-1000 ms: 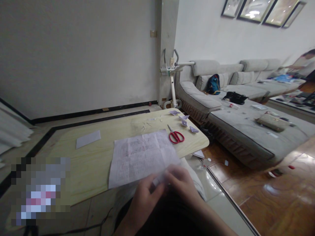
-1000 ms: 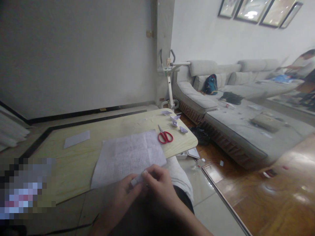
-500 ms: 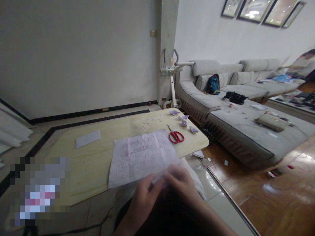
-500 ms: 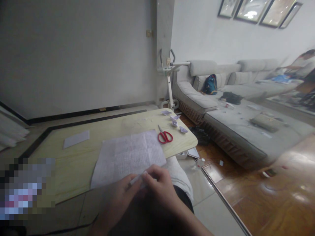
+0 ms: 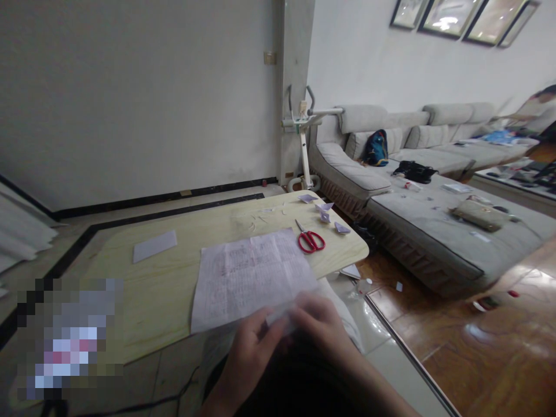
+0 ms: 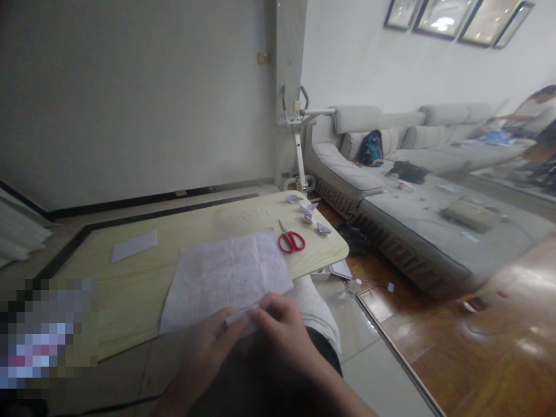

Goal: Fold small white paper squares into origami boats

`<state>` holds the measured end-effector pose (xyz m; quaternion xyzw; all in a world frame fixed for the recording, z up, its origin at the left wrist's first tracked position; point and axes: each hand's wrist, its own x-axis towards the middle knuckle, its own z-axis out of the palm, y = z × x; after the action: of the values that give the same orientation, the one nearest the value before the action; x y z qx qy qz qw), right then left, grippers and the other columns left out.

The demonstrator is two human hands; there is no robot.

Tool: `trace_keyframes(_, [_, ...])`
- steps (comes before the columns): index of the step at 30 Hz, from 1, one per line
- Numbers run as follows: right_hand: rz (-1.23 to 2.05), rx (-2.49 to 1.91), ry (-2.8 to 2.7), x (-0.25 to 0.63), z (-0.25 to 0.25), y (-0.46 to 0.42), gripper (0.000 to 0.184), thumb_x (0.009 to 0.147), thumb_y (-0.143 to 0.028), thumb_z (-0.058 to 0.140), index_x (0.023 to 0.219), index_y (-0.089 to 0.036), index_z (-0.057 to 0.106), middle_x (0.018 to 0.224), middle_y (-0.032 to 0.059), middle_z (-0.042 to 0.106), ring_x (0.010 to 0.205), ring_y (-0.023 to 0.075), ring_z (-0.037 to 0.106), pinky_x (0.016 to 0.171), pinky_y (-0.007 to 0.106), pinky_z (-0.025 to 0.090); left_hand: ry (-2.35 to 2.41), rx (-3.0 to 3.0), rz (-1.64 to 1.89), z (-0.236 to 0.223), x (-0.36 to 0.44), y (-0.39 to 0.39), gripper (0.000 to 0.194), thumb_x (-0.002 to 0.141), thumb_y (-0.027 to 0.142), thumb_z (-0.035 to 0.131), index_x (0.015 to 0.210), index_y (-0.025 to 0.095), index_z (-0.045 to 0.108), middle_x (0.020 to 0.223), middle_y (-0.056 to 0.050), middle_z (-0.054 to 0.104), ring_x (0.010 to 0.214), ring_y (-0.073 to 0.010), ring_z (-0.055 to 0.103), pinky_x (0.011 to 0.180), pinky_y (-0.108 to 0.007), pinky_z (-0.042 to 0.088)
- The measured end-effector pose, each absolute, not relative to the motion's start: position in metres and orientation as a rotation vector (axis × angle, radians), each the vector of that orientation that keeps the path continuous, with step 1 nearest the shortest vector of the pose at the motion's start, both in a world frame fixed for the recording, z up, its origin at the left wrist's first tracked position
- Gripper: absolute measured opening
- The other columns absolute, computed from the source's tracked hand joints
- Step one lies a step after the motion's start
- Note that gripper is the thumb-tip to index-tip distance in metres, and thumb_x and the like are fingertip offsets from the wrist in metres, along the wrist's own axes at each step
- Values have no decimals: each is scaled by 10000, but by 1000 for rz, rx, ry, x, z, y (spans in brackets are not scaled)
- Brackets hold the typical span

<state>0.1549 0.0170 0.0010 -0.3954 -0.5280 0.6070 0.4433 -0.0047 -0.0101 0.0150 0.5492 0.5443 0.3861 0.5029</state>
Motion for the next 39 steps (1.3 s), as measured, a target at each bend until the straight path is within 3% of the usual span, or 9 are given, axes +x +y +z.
trace_keyframes(7, [1541, -945, -1257, 155, 1, 18, 368, 763, -469, 713, 632, -155, 572, 559, -37, 525, 532, 107, 481, 506, 215, 370, 1301, 1294, 962, 9, -8, -13, 301, 894, 426, 546, 778, 168, 648, 620, 6, 651, 591, -152, 641, 547, -221, 499])
trace_keyframes(20, [1442, -1070, -1450, 154, -1, 16, 306, 818, -398, 607, 642, -159, 534, 603, -32, 461, 587, 117, 431, 540, 230, 357, 1326, 1353, 1004, 7, -7, -12, 311, 903, 412, 507, 703, 188, 588, 574, 25, 583, 546, -142, 596, 512, -214, 465])
trace_keyframes(39, [1516, -977, -1390, 151, 1, 12, 314, 780, -372, 589, 577, -187, 436, 569, -45, 395, 555, 112, 392, 506, 222, 329, 1339, 1348, 1021, 5, -4, -15, 297, 870, 400, 513, 667, 197, 586, 596, 24, 566, 554, -142, 583, 497, -200, 467])
